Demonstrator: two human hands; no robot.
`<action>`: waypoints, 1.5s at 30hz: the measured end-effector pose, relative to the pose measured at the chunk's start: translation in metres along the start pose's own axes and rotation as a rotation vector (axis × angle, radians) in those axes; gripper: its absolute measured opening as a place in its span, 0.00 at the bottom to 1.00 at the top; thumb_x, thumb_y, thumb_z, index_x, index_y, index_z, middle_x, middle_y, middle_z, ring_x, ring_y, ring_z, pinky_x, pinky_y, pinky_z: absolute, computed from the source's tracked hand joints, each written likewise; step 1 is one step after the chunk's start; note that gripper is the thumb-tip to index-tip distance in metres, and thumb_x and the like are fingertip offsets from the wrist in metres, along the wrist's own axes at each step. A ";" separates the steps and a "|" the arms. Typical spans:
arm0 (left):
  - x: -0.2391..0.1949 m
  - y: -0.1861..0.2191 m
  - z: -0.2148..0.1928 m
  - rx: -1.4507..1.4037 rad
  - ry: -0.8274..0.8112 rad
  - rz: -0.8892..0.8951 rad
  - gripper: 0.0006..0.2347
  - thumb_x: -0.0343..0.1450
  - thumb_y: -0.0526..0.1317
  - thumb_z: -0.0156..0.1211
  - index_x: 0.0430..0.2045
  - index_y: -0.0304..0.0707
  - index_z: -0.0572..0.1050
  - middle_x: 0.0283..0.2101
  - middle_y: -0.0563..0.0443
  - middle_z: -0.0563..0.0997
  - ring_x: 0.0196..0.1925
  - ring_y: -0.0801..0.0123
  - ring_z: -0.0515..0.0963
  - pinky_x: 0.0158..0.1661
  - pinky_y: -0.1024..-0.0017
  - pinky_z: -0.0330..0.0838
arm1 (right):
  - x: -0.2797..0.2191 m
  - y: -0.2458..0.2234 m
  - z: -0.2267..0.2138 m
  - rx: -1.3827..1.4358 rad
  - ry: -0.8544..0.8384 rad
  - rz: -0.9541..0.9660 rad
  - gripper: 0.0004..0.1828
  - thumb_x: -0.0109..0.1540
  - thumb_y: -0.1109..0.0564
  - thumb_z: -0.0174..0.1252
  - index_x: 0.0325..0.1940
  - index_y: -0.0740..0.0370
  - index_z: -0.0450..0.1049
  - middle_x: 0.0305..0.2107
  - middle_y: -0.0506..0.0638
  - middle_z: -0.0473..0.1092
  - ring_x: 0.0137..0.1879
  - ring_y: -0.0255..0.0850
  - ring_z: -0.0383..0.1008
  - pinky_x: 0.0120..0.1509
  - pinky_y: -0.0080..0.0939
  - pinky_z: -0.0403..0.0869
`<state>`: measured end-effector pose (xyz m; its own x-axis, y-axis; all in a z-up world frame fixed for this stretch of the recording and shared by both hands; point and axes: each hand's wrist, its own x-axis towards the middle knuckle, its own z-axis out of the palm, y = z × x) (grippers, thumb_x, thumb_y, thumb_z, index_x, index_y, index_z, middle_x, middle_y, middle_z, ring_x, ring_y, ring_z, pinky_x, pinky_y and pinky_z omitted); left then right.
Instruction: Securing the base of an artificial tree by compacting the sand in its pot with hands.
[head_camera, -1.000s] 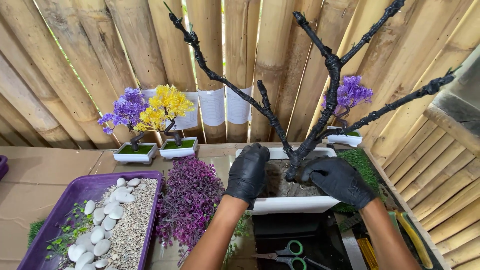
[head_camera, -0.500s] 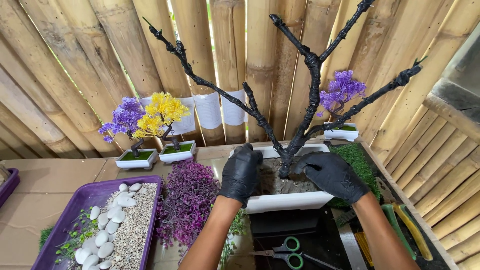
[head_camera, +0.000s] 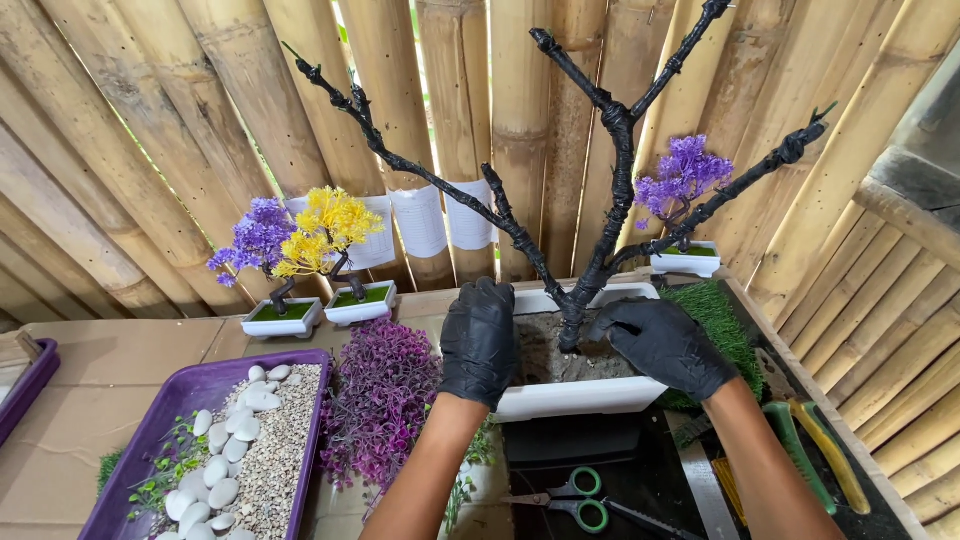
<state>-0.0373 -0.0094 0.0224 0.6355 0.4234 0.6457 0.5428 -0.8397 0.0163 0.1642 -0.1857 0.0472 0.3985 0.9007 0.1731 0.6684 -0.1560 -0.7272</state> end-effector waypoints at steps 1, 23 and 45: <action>0.001 0.001 -0.002 0.001 0.001 0.001 0.06 0.69 0.42 0.59 0.36 0.44 0.76 0.31 0.48 0.77 0.38 0.53 0.81 0.36 0.62 0.80 | -0.001 -0.003 0.000 0.001 0.001 -0.001 0.16 0.66 0.54 0.57 0.56 0.56 0.81 0.48 0.68 0.77 0.57 0.72 0.73 0.59 0.70 0.78; -0.002 0.002 0.009 -0.186 -0.035 -0.011 0.02 0.64 0.41 0.65 0.25 0.55 0.79 0.39 0.46 0.78 0.41 0.45 0.80 0.35 0.56 0.80 | -0.001 0.005 0.003 -0.059 0.037 -0.027 0.16 0.64 0.51 0.58 0.54 0.50 0.83 0.50 0.63 0.78 0.61 0.67 0.72 0.64 0.65 0.75; 0.006 0.005 0.012 -0.109 -0.179 0.126 0.01 0.64 0.44 0.65 0.21 0.58 0.81 0.36 0.49 0.82 0.42 0.51 0.81 0.41 0.61 0.78 | -0.007 -0.011 0.003 -0.088 0.047 -0.031 0.17 0.65 0.51 0.58 0.56 0.55 0.82 0.51 0.65 0.77 0.63 0.66 0.72 0.66 0.62 0.73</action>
<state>-0.0242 -0.0075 0.0169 0.7867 0.3583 0.5028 0.3968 -0.9173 0.0329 0.1526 -0.1889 0.0522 0.4044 0.8859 0.2270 0.7329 -0.1654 -0.6600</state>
